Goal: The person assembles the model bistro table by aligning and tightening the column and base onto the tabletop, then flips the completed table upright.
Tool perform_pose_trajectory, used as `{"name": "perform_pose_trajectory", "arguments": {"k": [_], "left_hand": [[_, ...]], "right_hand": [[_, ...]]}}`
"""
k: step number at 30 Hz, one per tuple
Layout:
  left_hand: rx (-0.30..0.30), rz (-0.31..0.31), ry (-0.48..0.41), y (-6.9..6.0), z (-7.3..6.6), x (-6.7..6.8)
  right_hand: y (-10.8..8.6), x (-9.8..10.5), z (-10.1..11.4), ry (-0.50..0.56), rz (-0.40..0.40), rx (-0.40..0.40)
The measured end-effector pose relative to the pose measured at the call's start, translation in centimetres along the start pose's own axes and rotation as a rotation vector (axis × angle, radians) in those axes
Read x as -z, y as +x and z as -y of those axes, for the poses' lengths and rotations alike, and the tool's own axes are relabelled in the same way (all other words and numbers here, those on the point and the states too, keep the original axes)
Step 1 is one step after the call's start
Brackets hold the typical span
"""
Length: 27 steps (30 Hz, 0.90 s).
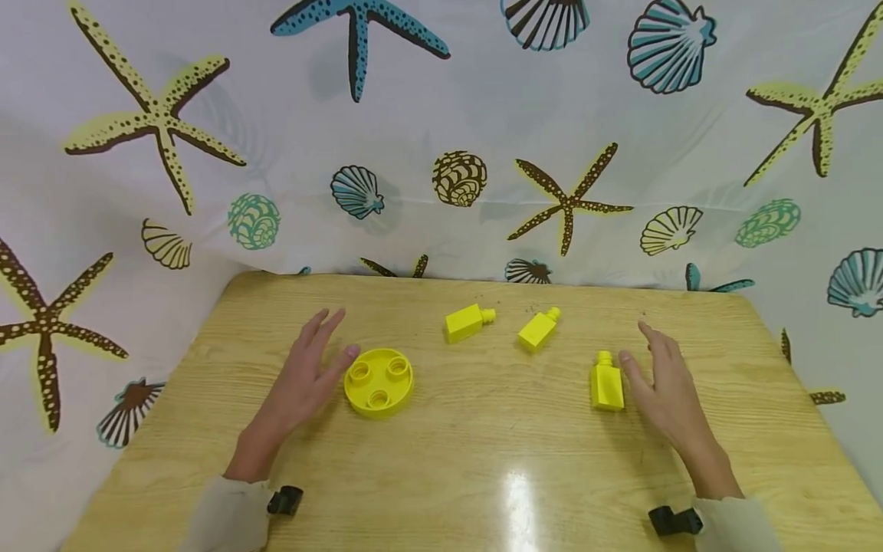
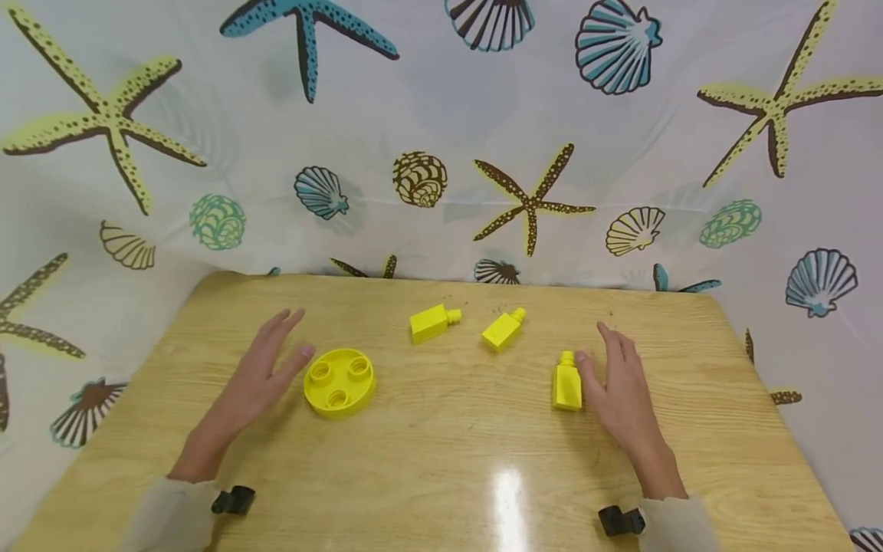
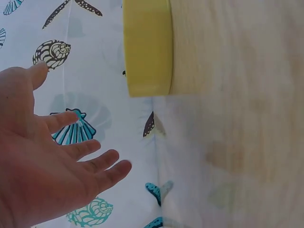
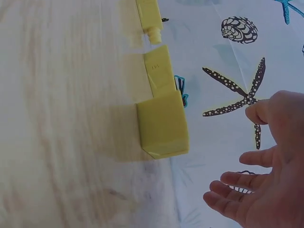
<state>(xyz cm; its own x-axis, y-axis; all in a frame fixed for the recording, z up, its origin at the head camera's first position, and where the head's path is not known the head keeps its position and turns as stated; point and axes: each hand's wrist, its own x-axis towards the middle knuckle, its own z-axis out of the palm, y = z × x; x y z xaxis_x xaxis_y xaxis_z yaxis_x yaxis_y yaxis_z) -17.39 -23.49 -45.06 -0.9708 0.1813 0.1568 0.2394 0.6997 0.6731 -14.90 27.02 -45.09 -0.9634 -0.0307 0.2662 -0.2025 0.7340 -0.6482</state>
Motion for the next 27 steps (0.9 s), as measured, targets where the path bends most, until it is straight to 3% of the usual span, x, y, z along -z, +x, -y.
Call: {"name": "perform_pose_trajectory", "arguments": {"k": [5,9,14,19,27], "left_hand": [[0.043,0.068,-0.080,0.1,-0.5,-1.4],[0.087,0.119,-0.086,-0.1,-0.5,-1.7],[0.054,0.205,-0.101,-0.5,-0.1,-1.6],[-0.006,0.234,-0.095,-0.4,-0.1,-1.7],[0.022,0.256,-0.062,-0.1,-0.3,-2.4]], "right_hand": [[0.0,0.0,0.1,0.032,-0.003,-0.070],[-0.1,-0.4,0.1,0.033,0.039,-0.099],[-0.5,-1.2,-0.1,0.040,0.071,-0.129],[-0.6,-1.5,0.2,0.020,0.106,-0.197],[-0.8,-2.4,0.5,-0.067,0.151,-0.236]]}}
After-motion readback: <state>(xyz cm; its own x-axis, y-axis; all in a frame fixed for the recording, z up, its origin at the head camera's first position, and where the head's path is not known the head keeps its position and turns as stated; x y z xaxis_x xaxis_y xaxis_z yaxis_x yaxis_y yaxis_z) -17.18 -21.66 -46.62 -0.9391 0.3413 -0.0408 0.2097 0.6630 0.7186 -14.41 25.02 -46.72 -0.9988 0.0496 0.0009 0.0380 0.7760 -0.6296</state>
